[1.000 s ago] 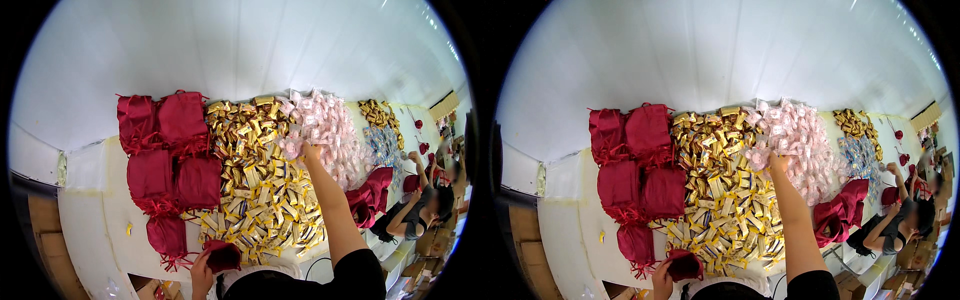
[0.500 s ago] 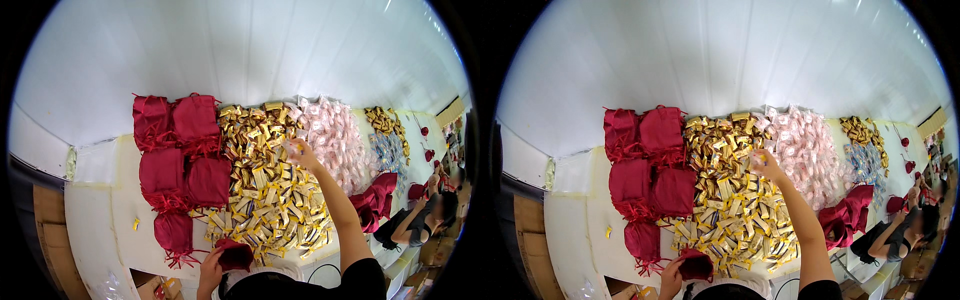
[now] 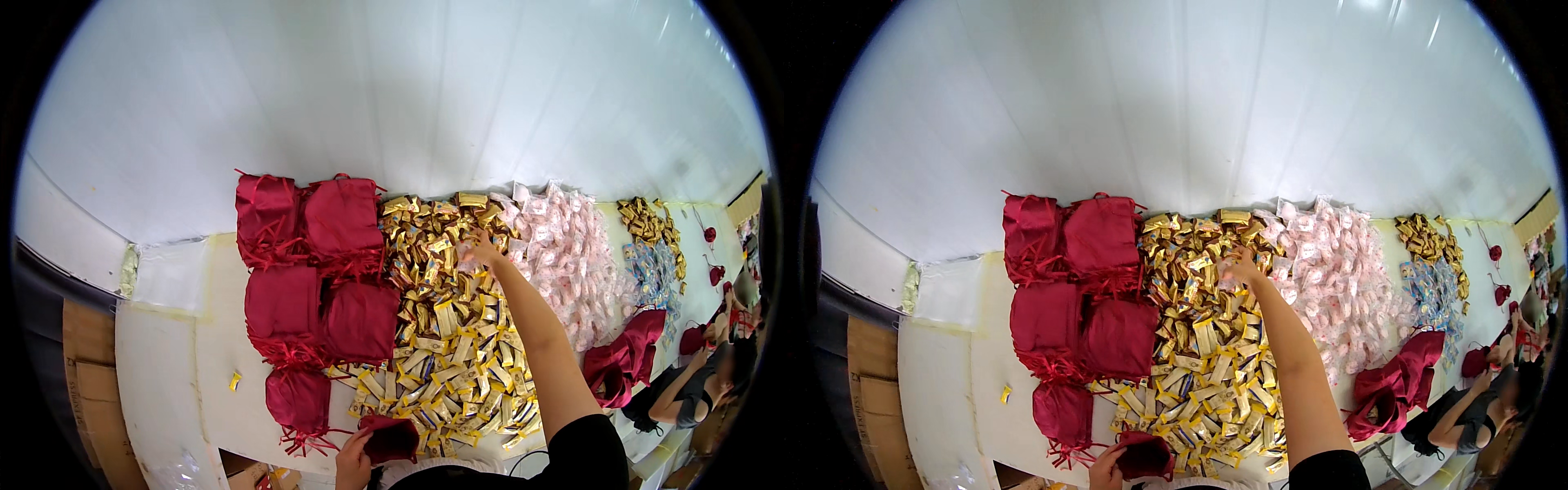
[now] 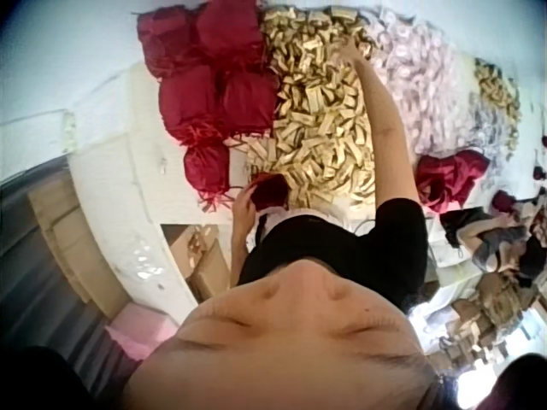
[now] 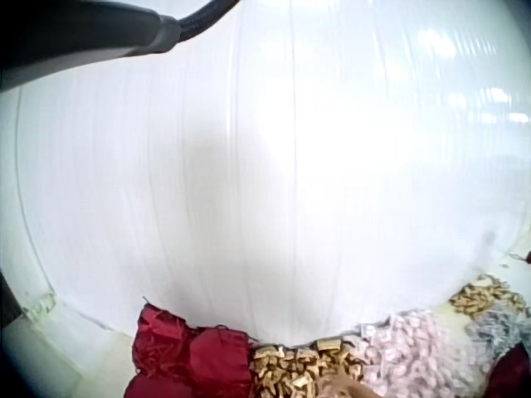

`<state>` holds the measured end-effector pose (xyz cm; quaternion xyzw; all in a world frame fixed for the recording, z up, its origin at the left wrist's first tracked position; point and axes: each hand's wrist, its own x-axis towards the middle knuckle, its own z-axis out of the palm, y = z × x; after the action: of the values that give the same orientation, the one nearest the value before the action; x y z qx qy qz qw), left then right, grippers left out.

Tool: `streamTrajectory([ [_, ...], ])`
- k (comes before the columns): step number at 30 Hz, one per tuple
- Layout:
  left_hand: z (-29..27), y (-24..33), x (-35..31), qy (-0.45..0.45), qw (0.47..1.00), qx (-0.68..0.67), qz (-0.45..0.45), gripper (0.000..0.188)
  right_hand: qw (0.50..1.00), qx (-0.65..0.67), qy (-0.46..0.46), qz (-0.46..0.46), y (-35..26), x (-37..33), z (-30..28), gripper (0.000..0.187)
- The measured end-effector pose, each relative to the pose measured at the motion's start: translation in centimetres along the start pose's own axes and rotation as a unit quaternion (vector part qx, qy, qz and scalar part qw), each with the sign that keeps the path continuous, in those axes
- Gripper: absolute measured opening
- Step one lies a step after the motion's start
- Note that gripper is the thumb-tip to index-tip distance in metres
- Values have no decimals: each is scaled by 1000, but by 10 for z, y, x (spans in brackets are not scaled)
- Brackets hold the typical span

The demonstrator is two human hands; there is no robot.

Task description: The person uses a small orange safety cutter to open a large plastic bag of small gold-wrapped items. They then pick up several items at a time and place them into red drawstring pouches on a table.

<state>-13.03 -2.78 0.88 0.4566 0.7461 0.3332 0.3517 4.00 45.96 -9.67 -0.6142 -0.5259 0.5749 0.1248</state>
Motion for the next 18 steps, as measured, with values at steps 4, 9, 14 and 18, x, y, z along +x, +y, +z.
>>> streamTrajectory([
  [4,-5,12,0,16,1000,-10,20,40,1000,16,-7,-21,16,-19,-9,87],
  [9,-14,4,5,25,999,12,22,47,981,148,-94,-79,-8,-165,18,85],
  [14,-17,32,8,-24,998,38,41,58,850,225,-442,-178,43,-320,73,81],
  [18,-15,41,-17,-69,991,79,88,59,879,122,-451,-98,74,-389,118,70],
])
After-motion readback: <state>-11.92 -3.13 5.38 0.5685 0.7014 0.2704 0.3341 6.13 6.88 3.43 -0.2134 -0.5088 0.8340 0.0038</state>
